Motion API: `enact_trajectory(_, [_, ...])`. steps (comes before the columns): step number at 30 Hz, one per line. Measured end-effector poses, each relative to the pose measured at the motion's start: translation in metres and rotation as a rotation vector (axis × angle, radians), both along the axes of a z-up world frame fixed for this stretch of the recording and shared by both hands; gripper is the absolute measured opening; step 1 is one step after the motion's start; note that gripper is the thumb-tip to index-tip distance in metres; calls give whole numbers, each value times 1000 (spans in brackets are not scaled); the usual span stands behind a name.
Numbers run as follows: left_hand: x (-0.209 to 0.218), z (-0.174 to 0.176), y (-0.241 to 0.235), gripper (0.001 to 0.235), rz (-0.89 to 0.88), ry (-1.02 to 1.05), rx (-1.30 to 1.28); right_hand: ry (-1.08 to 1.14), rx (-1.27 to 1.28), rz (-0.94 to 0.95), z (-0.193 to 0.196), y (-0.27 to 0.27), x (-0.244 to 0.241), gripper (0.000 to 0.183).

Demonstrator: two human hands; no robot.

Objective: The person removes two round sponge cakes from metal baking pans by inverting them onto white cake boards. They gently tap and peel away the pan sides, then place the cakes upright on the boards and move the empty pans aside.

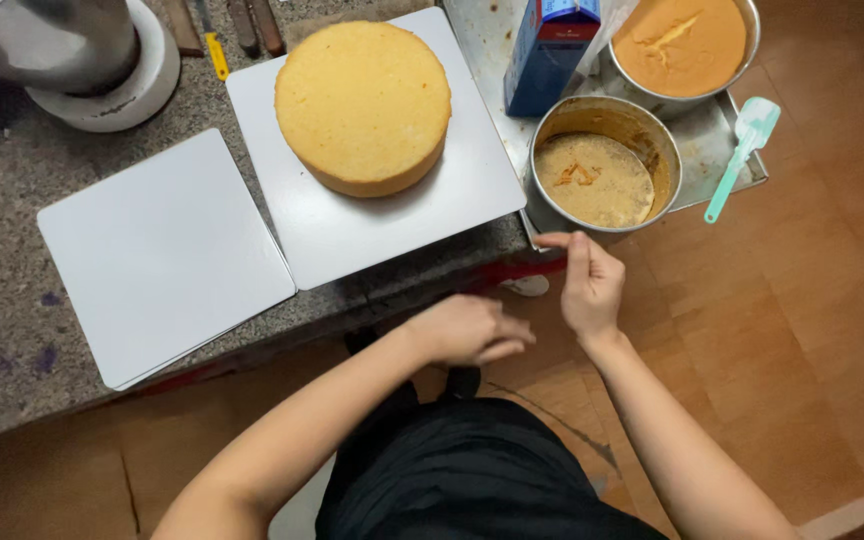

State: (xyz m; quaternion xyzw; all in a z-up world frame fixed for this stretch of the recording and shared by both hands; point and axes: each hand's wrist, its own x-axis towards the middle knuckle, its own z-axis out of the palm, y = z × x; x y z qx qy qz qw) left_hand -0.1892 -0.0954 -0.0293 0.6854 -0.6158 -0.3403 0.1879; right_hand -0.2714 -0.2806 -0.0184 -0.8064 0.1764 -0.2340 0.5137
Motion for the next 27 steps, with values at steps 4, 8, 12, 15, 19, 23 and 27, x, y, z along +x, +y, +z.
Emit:
enact_trajectory(4, [-4,3,14,39,283,-256,-490,-65,-207,122,-2,-30,71,40])
enact_trajectory(8, [24,-3,42,26,967,-409,-502,101,-695,370,-5,-11,145,60])
enact_trajectory(12, [43,-4,86,32,1346,-432,-335,171,-529,1125,-18,50,91,48])
enact_trajectory(15, [54,-2,119,46,1298,-620,-292,123,-283,1362,-26,60,61,28])
enact_trajectory(19, [46,-7,121,56,1173,-584,-95,-80,-395,553,-24,37,108,29])
enact_trajectory(23, [10,-11,106,58,1104,-517,-140,-54,-1471,158,-19,60,116,71])
enact_trajectory(27, [-12,-10,116,46,1197,-299,-290,55,-372,1306,-12,81,62,44])
